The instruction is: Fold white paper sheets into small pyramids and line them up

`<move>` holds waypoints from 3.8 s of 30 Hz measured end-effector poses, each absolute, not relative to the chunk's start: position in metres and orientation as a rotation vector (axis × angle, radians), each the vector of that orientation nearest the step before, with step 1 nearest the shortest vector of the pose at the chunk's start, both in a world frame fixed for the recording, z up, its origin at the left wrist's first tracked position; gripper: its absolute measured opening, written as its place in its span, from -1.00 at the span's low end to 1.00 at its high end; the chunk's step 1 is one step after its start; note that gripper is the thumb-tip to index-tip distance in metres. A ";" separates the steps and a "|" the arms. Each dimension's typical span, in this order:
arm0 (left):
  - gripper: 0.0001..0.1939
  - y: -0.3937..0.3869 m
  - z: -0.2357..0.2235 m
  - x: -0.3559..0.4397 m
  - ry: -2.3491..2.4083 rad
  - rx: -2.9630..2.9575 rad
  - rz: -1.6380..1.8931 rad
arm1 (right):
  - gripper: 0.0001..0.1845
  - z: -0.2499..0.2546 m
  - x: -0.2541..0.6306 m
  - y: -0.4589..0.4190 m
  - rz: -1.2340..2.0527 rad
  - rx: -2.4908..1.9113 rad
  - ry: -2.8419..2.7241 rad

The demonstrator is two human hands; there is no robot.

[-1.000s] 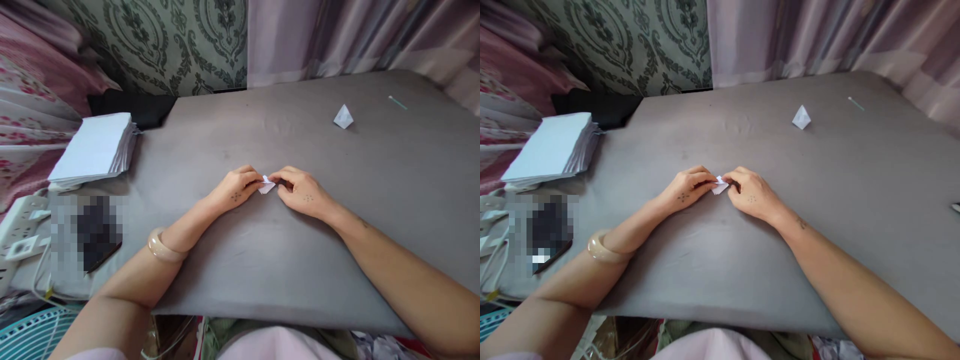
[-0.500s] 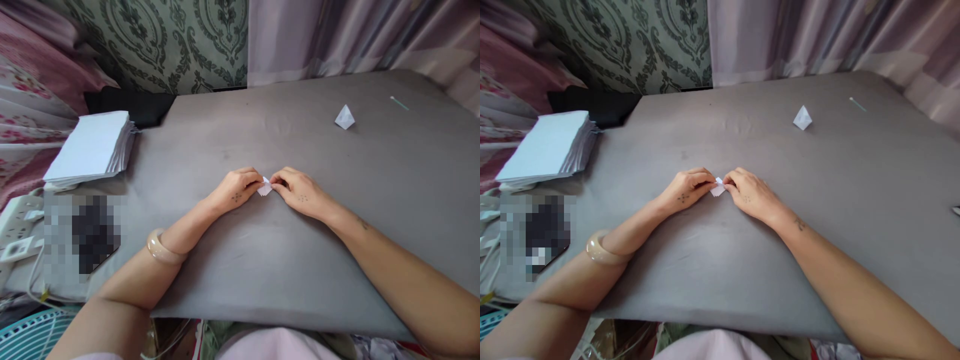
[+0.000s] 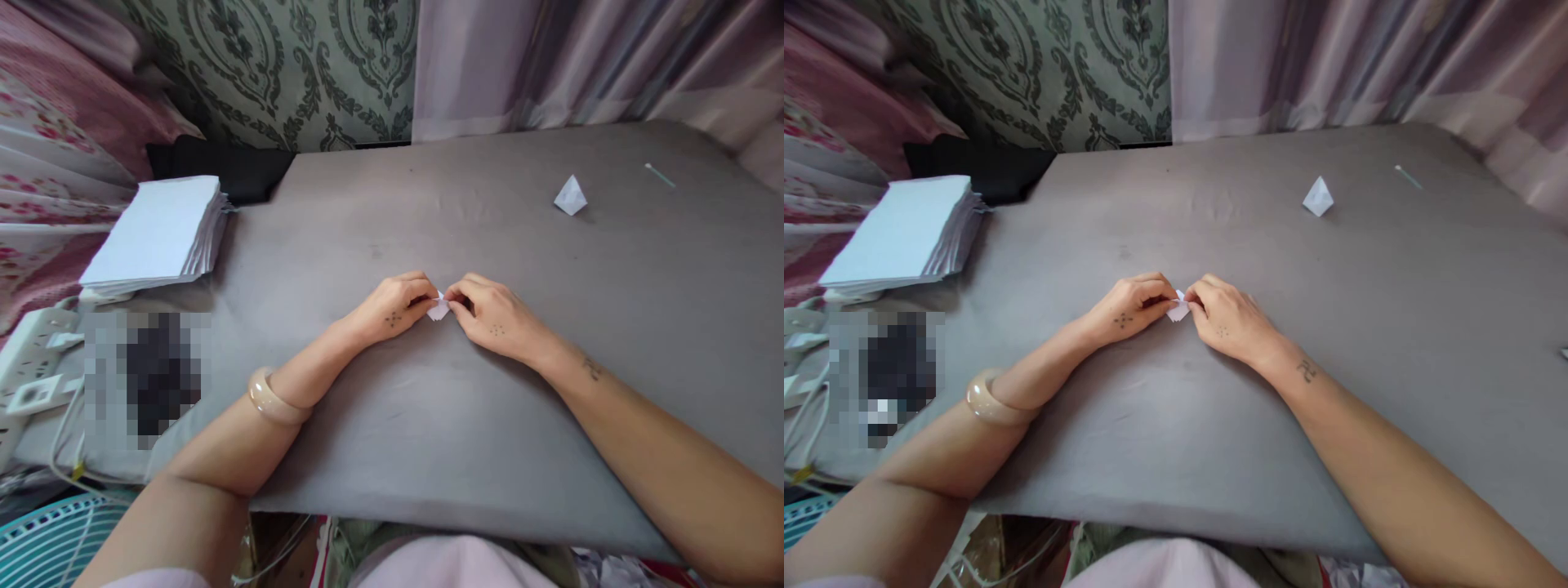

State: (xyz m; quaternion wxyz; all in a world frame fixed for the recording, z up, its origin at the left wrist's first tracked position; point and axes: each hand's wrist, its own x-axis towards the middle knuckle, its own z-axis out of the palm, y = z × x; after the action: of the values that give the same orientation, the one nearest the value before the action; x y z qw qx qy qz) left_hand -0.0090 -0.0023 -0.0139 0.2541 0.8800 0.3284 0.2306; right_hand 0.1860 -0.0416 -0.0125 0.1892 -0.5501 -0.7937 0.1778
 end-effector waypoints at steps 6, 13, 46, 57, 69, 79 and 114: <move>-0.76 -0.002 -0.015 -0.009 0.805 2.545 0.572 | -0.83 -0.007 0.183 -0.042 0.394 -1.557 -2.338; -0.70 -0.012 0.000 -0.013 0.703 2.894 0.256 | -0.72 0.004 0.180 -0.056 0.032 -1.559 -2.607; -0.82 -0.022 -0.013 -0.017 1.115 2.349 0.673 | -0.66 0.005 0.181 -0.069 0.169 -1.584 -2.501; -0.71 -0.038 0.001 -0.011 1.035 2.874 0.144 | -0.68 0.004 0.179 -0.072 0.082 -1.580 -2.504; -0.74 -0.032 0.001 -0.011 1.155 2.509 0.394 | -0.53 0.003 0.174 -0.075 -0.070 -1.547 -2.632; -0.86 -0.012 -0.003 0.001 1.380 2.085 0.490 | -0.52 -0.001 0.183 -0.066 0.321 -1.514 -2.441; -0.67 -0.020 0.000 -0.020 0.994 1.858 0.667 | -0.73 0.000 0.178 -0.052 1.002 -1.365 -1.603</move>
State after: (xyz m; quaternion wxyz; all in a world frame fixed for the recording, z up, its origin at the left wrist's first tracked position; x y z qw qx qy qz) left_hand -0.0198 -0.0202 -0.0005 0.4489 0.7512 0.4018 0.2696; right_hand 0.1778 -0.0519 -0.0002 0.3940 -0.5382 -0.6317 0.3949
